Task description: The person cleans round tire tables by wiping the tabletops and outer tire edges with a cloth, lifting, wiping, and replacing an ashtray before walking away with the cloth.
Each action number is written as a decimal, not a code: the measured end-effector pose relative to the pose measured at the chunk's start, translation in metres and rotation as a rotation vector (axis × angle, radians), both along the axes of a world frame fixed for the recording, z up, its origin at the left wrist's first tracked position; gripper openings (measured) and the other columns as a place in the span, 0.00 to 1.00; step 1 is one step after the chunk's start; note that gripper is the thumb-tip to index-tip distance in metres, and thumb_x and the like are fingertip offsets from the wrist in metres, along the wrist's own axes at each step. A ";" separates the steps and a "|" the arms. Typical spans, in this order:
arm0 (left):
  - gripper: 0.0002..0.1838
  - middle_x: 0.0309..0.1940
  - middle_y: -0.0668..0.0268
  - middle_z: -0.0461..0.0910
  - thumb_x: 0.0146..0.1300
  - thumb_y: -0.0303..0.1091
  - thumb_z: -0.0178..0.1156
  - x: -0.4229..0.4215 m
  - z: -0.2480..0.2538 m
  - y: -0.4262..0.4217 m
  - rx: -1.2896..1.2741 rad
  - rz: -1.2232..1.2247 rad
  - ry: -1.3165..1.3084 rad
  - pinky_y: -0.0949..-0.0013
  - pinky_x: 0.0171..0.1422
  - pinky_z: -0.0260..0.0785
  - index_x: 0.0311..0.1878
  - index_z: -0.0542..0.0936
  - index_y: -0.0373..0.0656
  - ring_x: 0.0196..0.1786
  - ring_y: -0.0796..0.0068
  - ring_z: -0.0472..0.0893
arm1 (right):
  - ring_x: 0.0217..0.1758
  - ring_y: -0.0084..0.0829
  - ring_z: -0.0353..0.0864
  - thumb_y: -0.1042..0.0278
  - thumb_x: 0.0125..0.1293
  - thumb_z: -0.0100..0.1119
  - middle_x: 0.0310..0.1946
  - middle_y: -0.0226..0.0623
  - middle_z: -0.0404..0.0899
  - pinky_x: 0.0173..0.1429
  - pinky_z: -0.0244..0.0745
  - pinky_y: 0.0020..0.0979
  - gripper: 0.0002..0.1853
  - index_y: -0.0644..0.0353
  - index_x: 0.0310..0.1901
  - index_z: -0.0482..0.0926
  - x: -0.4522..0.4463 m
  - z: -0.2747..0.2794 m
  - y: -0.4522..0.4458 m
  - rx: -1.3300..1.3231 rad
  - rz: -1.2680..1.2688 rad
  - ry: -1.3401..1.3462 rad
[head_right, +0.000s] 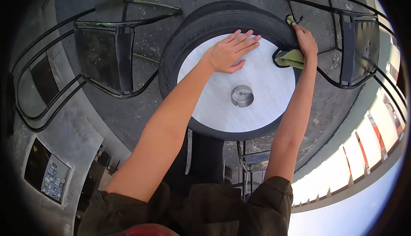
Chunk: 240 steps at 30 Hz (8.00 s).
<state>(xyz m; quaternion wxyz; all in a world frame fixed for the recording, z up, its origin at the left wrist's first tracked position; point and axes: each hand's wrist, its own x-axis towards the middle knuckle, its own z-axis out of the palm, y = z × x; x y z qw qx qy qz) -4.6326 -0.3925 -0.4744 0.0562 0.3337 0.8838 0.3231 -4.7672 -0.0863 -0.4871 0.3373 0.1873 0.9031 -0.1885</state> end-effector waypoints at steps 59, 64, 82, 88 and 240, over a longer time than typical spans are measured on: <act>0.32 0.79 0.70 0.60 0.66 0.39 0.53 0.007 -0.020 0.005 -0.126 0.094 0.174 0.58 0.86 0.43 0.74 0.69 0.45 0.81 0.70 0.58 | 0.70 0.27 0.71 0.53 0.80 0.45 0.67 0.32 0.73 0.74 0.61 0.27 0.27 0.59 0.74 0.66 -0.022 -0.095 0.115 -0.575 -0.286 -0.377; 0.30 0.79 0.70 0.59 0.68 0.37 0.52 0.009 -0.024 0.007 -0.143 0.101 0.173 0.59 0.86 0.43 0.74 0.68 0.45 0.81 0.70 0.57 | 0.71 0.29 0.68 0.55 0.79 0.48 0.71 0.36 0.68 0.76 0.60 0.29 0.28 0.60 0.75 0.64 -0.021 -0.106 0.148 -0.685 -0.470 -0.519; 0.30 0.81 0.68 0.55 0.71 0.37 0.47 0.008 -0.023 0.003 -0.199 0.066 0.147 0.58 0.86 0.39 0.76 0.64 0.43 0.82 0.68 0.52 | 0.60 0.36 0.80 0.52 0.72 0.50 0.60 0.47 0.80 0.63 0.72 0.38 0.27 0.55 0.67 0.74 -0.118 -0.245 -0.163 -0.266 0.296 -0.417; 0.30 0.81 0.68 0.55 0.71 0.37 0.46 0.008 -0.025 0.006 -0.196 0.051 0.153 0.59 0.87 0.40 0.76 0.63 0.43 0.82 0.68 0.52 | 0.58 0.33 0.79 0.44 0.69 0.56 0.57 0.42 0.81 0.62 0.72 0.37 0.31 0.56 0.65 0.76 -0.100 -0.260 -0.147 -0.284 0.225 -0.596; 0.20 0.42 0.74 0.83 0.62 0.33 0.47 -0.050 -0.036 0.285 -0.148 -0.395 0.420 0.63 0.46 0.73 0.44 0.89 0.61 0.43 0.68 0.82 | 0.67 0.30 0.74 0.50 0.75 0.52 0.64 0.39 0.76 0.70 0.68 0.31 0.28 0.57 0.69 0.74 0.520 -0.068 0.045 -0.902 -1.597 0.787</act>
